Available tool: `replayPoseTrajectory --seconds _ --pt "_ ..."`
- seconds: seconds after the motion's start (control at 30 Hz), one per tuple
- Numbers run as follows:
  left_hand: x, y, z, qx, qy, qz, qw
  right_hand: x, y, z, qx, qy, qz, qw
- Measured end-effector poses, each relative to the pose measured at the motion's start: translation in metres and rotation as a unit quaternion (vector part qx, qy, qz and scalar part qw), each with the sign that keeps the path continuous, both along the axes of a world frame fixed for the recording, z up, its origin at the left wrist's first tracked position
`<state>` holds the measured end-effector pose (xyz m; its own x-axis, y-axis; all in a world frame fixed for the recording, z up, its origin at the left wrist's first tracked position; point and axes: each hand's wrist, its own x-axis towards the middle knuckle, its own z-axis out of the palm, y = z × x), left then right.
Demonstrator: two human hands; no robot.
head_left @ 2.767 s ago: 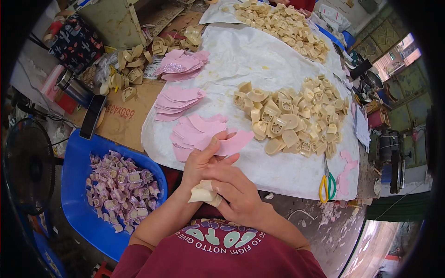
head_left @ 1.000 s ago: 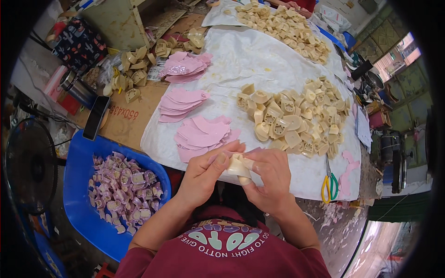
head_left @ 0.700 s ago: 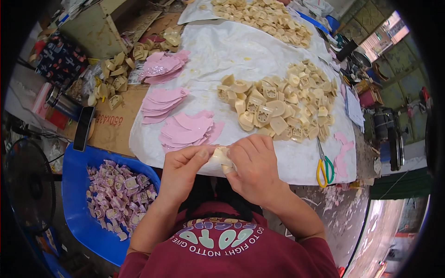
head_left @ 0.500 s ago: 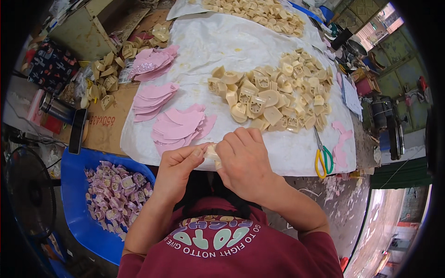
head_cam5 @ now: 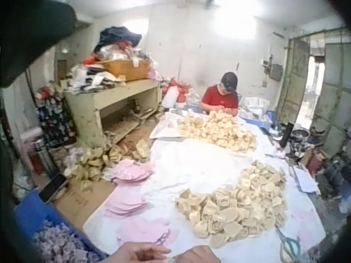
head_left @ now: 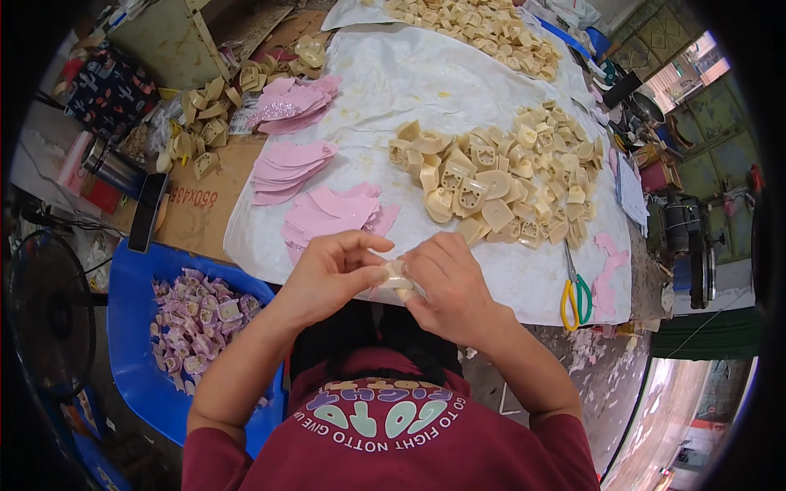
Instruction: The person wraps small, white, cylindrical items with pink, glittery paper. They pick up a white item and a pink wrapper, fold the paper around the item, and place the finished wrapped unit into a blue bin. The process is repeated continuously throughout the clip.
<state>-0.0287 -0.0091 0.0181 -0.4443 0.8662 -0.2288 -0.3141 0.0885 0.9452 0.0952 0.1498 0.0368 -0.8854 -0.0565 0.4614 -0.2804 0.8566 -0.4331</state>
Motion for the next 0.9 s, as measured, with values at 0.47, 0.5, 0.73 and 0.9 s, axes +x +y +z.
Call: replayPoseTrajectory --seconds 0.47,0.5,0.73,0.9 --pt "-0.004 0.001 -0.011 0.137 -0.085 -0.002 0.987 0.003 -0.006 -0.012 -0.512 -0.154 -0.096 0.84" --pt "-0.003 0.001 -0.009 0.13 -0.077 -0.002 0.988 0.003 -0.006 -0.013 -0.536 -0.164 -0.093 0.823" --pt "0.011 0.006 0.0 0.123 0.296 0.121 0.939 -0.002 -0.016 -0.001 -0.474 -0.17 -0.131 0.854" --pt "-0.004 0.003 0.011 0.105 0.242 0.018 0.964 0.0 -0.009 0.001 -0.453 -0.23 -0.126 0.852"
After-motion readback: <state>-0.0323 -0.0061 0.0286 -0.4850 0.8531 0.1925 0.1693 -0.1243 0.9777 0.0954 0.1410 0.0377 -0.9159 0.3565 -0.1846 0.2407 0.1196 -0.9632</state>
